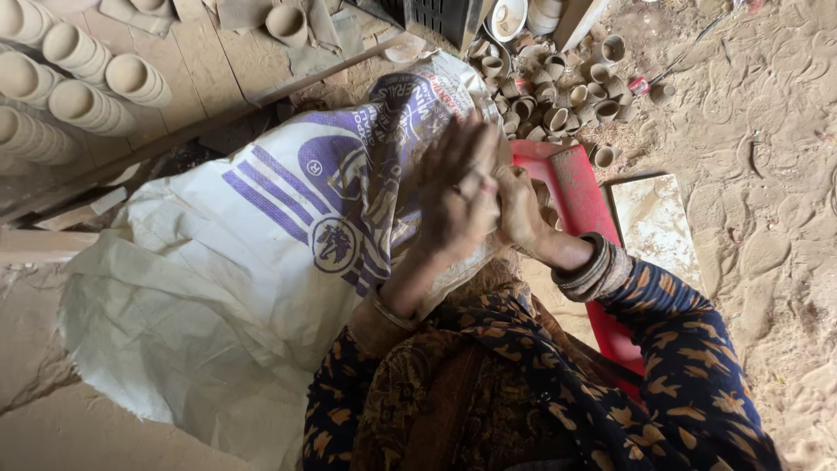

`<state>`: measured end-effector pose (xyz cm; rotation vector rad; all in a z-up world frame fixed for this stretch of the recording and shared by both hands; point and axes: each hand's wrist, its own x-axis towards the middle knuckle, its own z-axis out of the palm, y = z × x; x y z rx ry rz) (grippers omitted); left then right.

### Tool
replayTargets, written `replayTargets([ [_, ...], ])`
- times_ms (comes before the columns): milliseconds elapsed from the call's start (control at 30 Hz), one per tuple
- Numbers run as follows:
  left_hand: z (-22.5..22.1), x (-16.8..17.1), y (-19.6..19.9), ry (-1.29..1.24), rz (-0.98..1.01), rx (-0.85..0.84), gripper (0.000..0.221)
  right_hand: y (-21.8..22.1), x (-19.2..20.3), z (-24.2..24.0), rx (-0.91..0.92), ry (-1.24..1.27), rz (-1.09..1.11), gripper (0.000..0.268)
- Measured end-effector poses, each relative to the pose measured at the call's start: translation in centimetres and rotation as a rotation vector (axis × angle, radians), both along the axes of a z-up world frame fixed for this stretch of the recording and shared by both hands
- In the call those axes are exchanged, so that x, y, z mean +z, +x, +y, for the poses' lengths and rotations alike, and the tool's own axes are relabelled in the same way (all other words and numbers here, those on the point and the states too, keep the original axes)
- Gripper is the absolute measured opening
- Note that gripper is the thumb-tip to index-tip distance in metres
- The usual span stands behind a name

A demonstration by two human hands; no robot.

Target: The person sits on a low stool and shapes small clay cups by hand. They repeatedly smooth the exterior and interior surfaces of the clay vessels using their fingers and a small piece of cloth. Finished cups are placed on a nearby wooden board.

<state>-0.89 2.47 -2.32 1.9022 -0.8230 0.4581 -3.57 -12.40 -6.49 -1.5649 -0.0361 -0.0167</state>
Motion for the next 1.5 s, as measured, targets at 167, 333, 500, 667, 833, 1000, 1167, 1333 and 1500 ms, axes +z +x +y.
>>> replayTargets([
  [167, 4.5, -3.0, 4.8, -0.559, 0.901, -0.230, 0.079, -0.9, 3.4, -0.7, 0.163, 0.497, 0.269, 0.044],
  [333, 5.5, -2.7, 4.6, -0.381, 0.443, -0.020, 0.084, 0.7, 6.5, -2.2, -0.023, 1.004, 0.556, 0.039],
  [500, 4.7, 1.2, 2.5, -0.433, 0.402, -0.151, 0.078, 1.7, 8.3, -2.2, 0.175, 1.189, 0.440, 0.036],
  [667, 3.4, 3.0, -1.7, -0.506, 0.367, -0.214, 0.075, 1.0, 7.6, -2.8, -0.006, 1.083, 0.396, 0.034],
  [833, 1.3, 2.0, -3.2, -0.935, 0.762, -0.477, 0.076, 1.4, 6.9, -1.6, -0.229, 0.578, 0.236, 0.040],
  [1000, 2.5, 0.1, -1.3, -1.216, 1.013, -0.896, 0.049, -0.1, 7.3, 0.4, 0.250, 0.218, -0.050, 0.031],
  [1167, 4.4, -0.3, 0.3, -1.304, 1.134, -0.944, 0.052, -1.2, 7.0, 1.4, 0.360, -0.246, -0.296, 0.045],
  [1333, 4.7, 0.2, 0.0, -1.130, 0.964, -0.463, 0.052, -0.7, 5.7, 0.1, 0.306, -0.091, -0.076, 0.027],
  [1500, 5.1, 0.5, -0.3, -1.157, 1.024, -0.632, 0.046, -0.6, 6.2, 0.4, 0.248, -0.016, -0.125, 0.034],
])
